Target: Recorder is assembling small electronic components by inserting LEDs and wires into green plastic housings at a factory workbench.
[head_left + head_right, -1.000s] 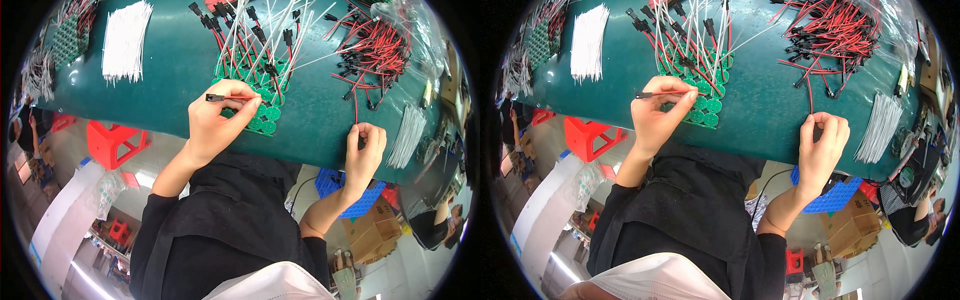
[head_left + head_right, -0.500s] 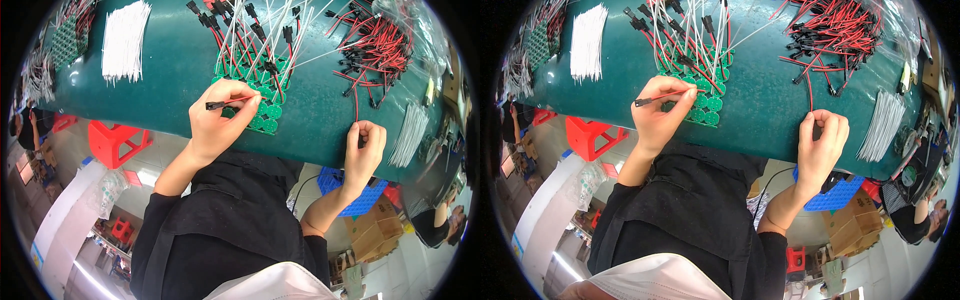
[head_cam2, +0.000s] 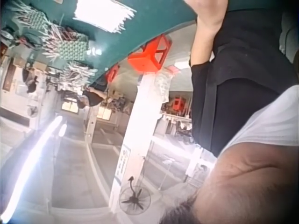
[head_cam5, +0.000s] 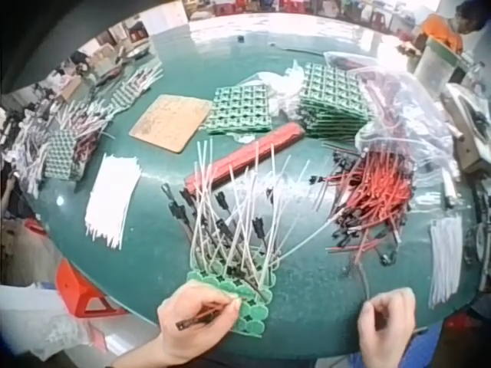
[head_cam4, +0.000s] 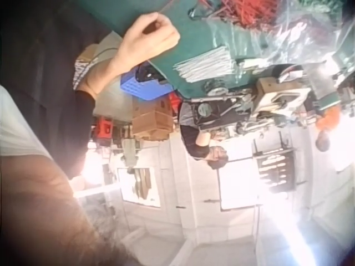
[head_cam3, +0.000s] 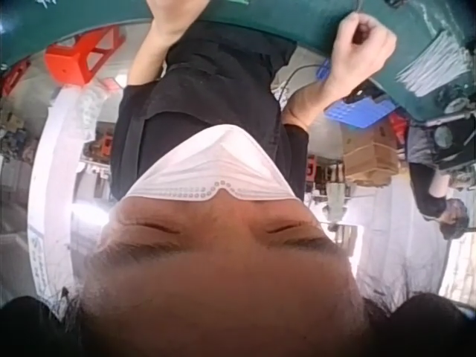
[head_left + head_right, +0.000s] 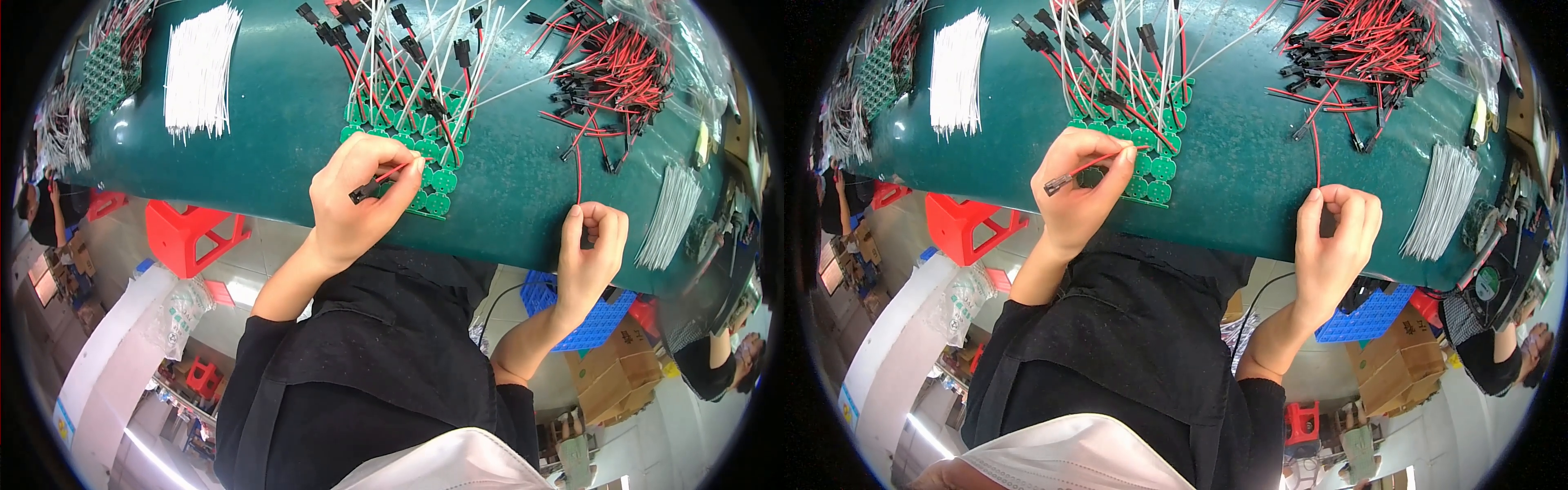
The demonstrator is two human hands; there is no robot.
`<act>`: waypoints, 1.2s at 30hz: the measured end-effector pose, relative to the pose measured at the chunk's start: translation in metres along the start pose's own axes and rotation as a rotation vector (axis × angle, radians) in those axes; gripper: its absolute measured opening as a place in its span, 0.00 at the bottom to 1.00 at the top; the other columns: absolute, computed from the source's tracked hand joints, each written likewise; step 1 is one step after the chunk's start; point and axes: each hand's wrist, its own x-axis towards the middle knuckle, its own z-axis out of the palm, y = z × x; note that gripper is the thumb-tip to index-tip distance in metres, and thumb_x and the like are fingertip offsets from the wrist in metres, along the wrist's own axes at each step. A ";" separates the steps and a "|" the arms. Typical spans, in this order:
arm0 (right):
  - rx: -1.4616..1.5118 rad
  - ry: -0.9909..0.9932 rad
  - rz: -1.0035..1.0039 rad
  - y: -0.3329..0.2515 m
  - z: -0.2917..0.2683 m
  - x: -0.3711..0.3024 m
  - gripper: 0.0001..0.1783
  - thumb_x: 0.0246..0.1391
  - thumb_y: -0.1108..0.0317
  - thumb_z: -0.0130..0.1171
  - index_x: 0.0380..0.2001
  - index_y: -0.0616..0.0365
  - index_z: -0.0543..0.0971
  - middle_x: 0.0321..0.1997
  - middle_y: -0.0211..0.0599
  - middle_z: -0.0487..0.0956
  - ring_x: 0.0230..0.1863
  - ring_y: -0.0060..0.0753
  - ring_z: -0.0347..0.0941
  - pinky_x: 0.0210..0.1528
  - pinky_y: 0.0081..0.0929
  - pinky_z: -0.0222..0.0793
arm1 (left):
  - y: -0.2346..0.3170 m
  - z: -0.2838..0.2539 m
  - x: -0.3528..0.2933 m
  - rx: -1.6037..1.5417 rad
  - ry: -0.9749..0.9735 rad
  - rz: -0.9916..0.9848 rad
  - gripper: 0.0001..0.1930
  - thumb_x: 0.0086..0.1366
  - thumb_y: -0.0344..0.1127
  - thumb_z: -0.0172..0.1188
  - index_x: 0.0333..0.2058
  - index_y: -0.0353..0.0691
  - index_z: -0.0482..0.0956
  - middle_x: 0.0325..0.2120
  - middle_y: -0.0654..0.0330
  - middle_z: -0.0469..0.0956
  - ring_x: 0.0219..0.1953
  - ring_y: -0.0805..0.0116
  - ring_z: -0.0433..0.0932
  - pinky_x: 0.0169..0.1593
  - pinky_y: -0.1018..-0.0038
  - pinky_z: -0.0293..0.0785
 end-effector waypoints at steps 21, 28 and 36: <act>0.897 -0.606 0.418 -0.048 -0.009 -0.048 0.06 0.51 0.77 0.58 0.23 0.62 0.72 0.23 0.26 0.66 0.22 0.14 0.57 0.24 0.17 0.51 | 0.001 -0.005 0.009 0.062 -0.101 0.408 0.14 0.47 0.25 0.73 0.33 0.39 0.80 0.29 0.62 0.74 0.26 0.66 0.73 0.26 0.72 0.71; 0.912 -0.725 0.180 -0.072 -0.010 -0.024 0.06 0.58 0.76 0.54 0.26 0.63 0.76 0.26 0.34 0.72 0.27 0.27 0.68 0.30 0.23 0.63 | 0.000 -0.022 0.007 0.120 -0.404 0.587 0.15 0.44 0.28 0.66 0.35 0.41 0.83 0.31 0.61 0.77 0.29 0.66 0.79 0.28 0.73 0.76; -0.324 -0.048 -0.312 -0.027 0.017 0.018 0.24 0.50 0.82 0.56 0.50 0.50 0.78 0.54 0.36 0.74 0.51 0.43 0.68 0.54 0.38 0.63 | 0.000 -0.029 0.013 -0.216 -0.131 -0.143 0.08 0.57 0.21 0.66 0.35 0.34 0.79 0.31 0.59 0.82 0.30 0.75 0.81 0.33 0.79 0.78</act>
